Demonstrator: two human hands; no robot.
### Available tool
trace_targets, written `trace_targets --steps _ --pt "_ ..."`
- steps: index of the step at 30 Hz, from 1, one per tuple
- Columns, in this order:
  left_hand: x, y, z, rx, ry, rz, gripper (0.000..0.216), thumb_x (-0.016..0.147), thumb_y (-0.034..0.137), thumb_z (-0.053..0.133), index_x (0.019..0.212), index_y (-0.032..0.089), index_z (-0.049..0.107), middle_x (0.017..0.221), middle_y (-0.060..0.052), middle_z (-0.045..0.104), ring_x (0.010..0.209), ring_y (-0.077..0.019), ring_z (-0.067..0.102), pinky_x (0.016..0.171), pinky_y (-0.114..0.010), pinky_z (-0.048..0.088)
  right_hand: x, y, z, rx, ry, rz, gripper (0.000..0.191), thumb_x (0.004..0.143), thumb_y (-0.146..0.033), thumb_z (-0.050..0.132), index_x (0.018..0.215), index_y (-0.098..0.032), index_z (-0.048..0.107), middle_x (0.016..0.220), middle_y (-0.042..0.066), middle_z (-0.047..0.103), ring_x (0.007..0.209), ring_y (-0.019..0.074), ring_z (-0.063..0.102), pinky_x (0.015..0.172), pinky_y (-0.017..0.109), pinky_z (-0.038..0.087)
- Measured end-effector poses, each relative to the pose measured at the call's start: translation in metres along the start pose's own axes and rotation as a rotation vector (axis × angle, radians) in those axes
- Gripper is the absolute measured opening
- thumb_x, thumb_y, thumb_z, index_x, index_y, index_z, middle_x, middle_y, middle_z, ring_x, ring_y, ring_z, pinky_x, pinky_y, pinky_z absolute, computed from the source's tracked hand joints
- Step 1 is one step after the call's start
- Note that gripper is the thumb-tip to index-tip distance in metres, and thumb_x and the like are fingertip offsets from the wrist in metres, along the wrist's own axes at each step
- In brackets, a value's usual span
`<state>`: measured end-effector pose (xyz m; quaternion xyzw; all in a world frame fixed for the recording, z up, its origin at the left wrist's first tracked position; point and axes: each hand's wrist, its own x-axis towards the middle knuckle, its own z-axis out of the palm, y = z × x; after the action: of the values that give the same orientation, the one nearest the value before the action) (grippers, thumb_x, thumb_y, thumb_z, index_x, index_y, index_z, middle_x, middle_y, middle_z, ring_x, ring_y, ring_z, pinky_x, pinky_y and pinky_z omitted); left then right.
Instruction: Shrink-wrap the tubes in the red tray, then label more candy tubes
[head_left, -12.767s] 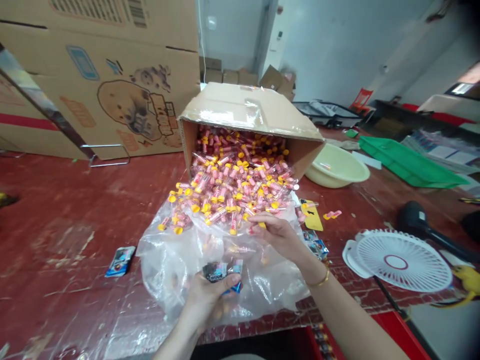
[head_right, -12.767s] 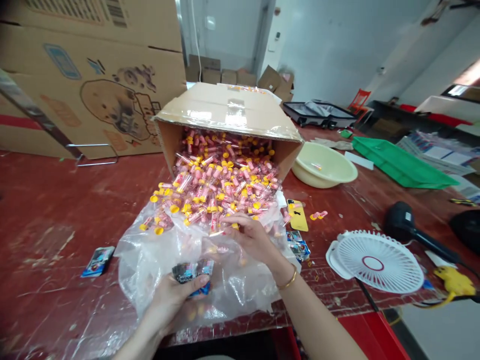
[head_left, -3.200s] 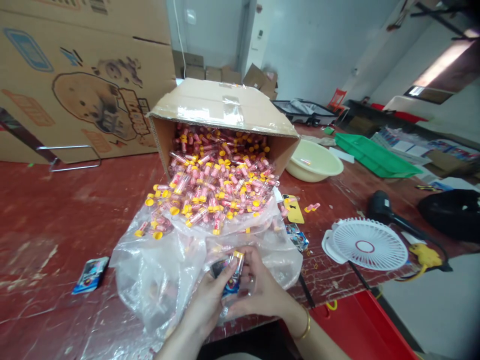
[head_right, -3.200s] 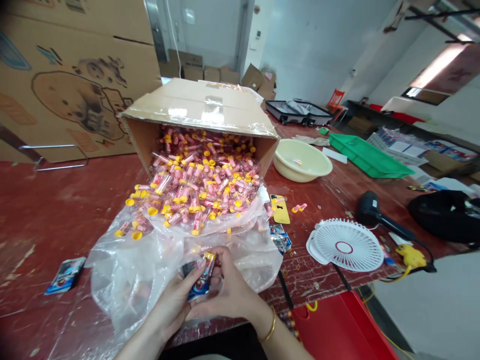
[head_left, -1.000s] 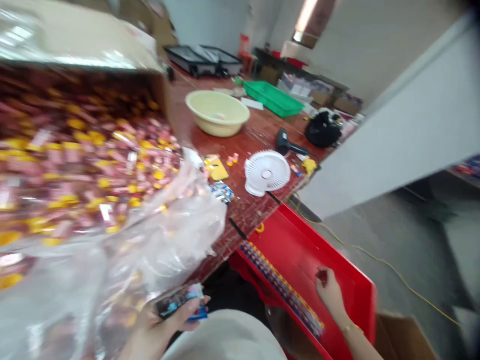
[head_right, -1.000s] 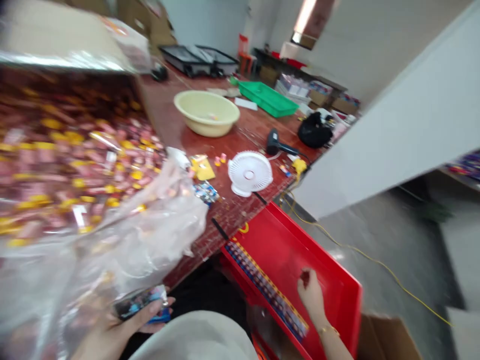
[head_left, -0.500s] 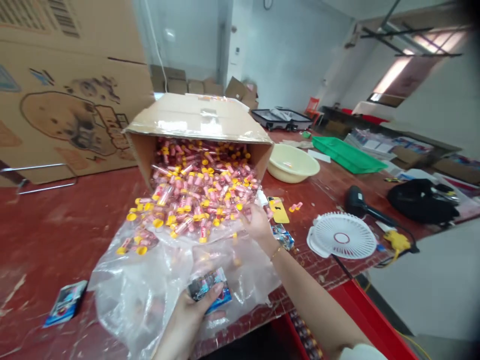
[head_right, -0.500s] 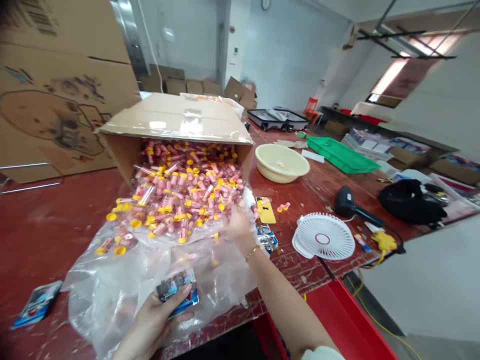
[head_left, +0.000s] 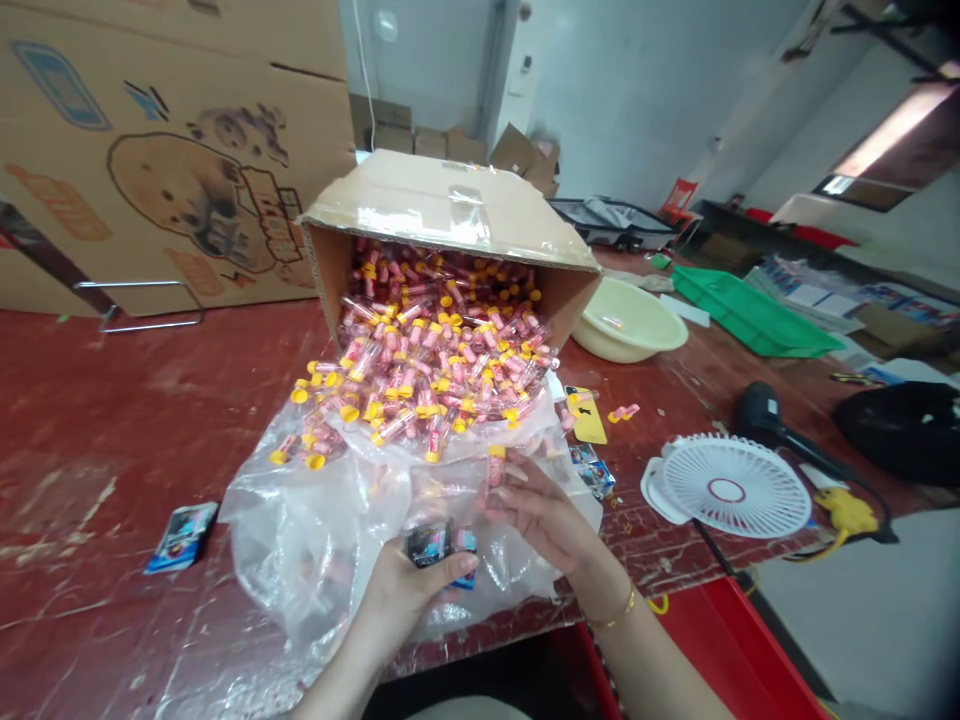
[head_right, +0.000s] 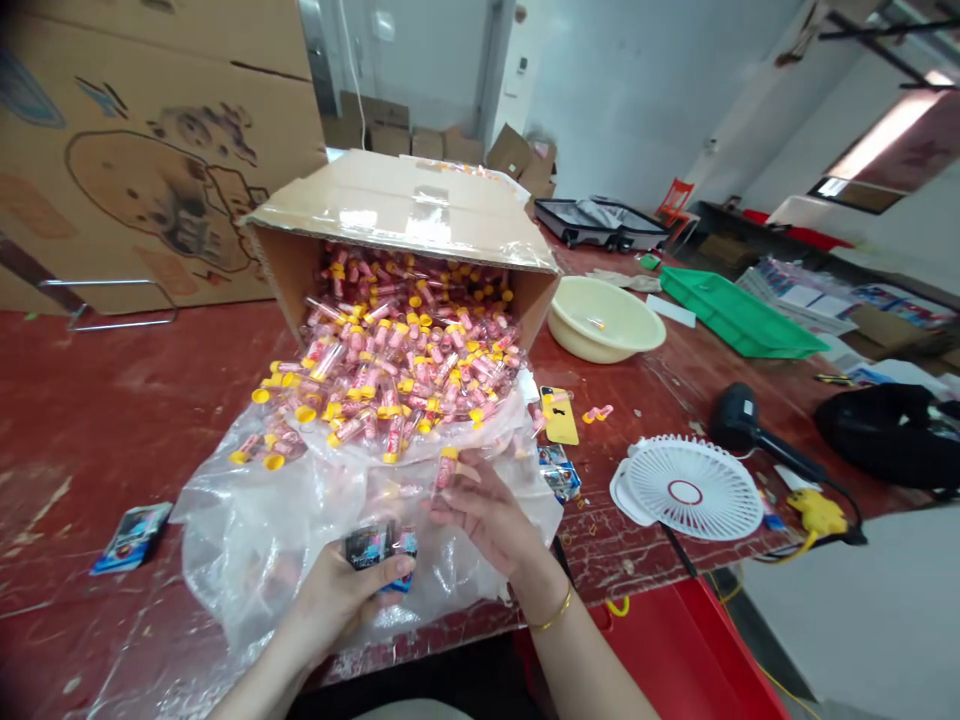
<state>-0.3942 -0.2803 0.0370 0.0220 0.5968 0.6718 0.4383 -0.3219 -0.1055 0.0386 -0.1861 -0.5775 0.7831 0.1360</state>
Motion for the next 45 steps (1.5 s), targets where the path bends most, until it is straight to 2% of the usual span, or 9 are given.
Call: trace_targets --steps 2,4,13,21,25,30,36,42,45 --pt "-0.001 0.001 0.001 0.026 -0.042 0.035 0.034 0.049 0.038 0.085 0.063 0.016 0.063 0.052 0.006 0.053 0.049 -0.0103 0.050 0.046 -0.022 0.044 -0.006 -0.005 0.009 0.124 -0.070 -0.027 0.058 0.070 -0.028 0.076 0.117 -0.032 0.043 0.091 -0.003 0.063 0.077 0.0165 0.069 0.079 0.038 0.055" --pt "-0.003 0.004 0.001 0.078 -0.061 0.044 0.031 0.052 0.038 0.084 0.064 0.015 0.066 0.053 0.005 0.055 0.050 -0.0106 0.051 0.046 -0.022 0.044 -0.008 -0.011 0.014 0.109 -0.088 -0.104 0.054 0.070 -0.028 0.077 0.111 -0.033 0.042 0.094 -0.004 0.060 0.077 0.0150 0.068 0.079 0.037 0.055" --pt "-0.006 0.014 0.003 0.205 -0.156 0.009 0.026 0.053 0.033 0.084 0.057 0.015 0.066 0.048 0.005 0.054 0.045 -0.0108 0.049 0.039 -0.021 0.045 -0.018 -0.032 0.010 -0.420 -0.226 -0.387 0.022 0.086 -0.020 0.059 0.104 -0.025 0.049 0.097 0.004 0.051 0.086 0.0151 0.058 0.083 0.036 0.052" --pt "-0.001 0.001 -0.006 0.245 -0.116 0.044 0.028 0.058 0.035 0.081 0.072 0.014 0.069 0.054 0.004 0.061 0.045 -0.0109 0.051 0.042 -0.021 0.044 -0.008 -0.030 0.004 -0.427 -0.173 -0.328 0.024 0.084 -0.023 0.061 0.103 -0.025 0.046 0.088 0.000 0.052 0.077 0.0131 0.058 0.075 0.032 0.052" --pt "0.000 0.000 -0.006 0.287 -0.141 0.061 0.030 0.059 0.037 0.081 0.074 0.015 0.068 0.056 0.004 0.059 0.047 -0.0113 0.050 0.043 -0.022 0.043 -0.007 -0.037 0.005 -0.555 -0.280 -0.299 0.026 0.082 -0.022 0.063 0.105 -0.024 0.049 0.090 0.001 0.053 0.075 0.0125 0.056 0.073 0.031 0.052" --pt "0.004 0.000 -0.008 0.303 -0.187 0.091 0.029 0.065 0.043 0.076 0.068 0.016 0.066 0.057 0.003 0.057 0.052 -0.0120 0.051 0.048 -0.022 0.044 0.001 -0.024 0.004 -0.258 -0.310 -0.102 0.032 0.078 -0.031 0.069 0.098 -0.025 0.045 0.081 -0.003 0.052 0.069 0.0108 0.056 0.068 0.029 0.052" --pt "0.007 -0.003 -0.010 0.217 -0.174 0.077 0.026 0.060 0.037 0.080 0.068 0.015 0.068 0.057 0.003 0.056 0.055 -0.0116 0.049 0.054 -0.023 0.041 -0.002 -0.017 0.000 -0.358 -0.133 -0.251 0.026 0.080 -0.029 0.067 0.098 -0.025 0.048 0.088 0.000 0.054 0.075 0.0117 0.059 0.073 0.030 0.052" --pt "0.005 -0.001 -0.003 0.185 -0.131 0.117 0.026 0.056 0.034 0.082 0.061 0.016 0.065 0.055 0.004 0.055 0.053 -0.0112 0.046 0.052 -0.023 0.037 -0.013 -0.039 0.006 -0.682 -0.196 -0.403 0.021 0.083 -0.021 0.061 0.101 -0.023 0.051 0.093 0.003 0.058 0.080 0.0147 0.057 0.075 0.032 0.051" --pt "0.006 0.000 -0.003 0.264 -0.130 0.127 0.026 0.057 0.036 0.081 0.060 0.017 0.064 0.051 0.006 0.051 0.049 -0.0107 0.043 0.050 -0.023 0.036 -0.011 -0.039 0.008 -0.691 -0.234 -0.380 0.021 0.082 -0.021 0.062 0.100 -0.023 0.052 0.087 0.001 0.058 0.075 0.0136 0.056 0.073 0.031 0.050"
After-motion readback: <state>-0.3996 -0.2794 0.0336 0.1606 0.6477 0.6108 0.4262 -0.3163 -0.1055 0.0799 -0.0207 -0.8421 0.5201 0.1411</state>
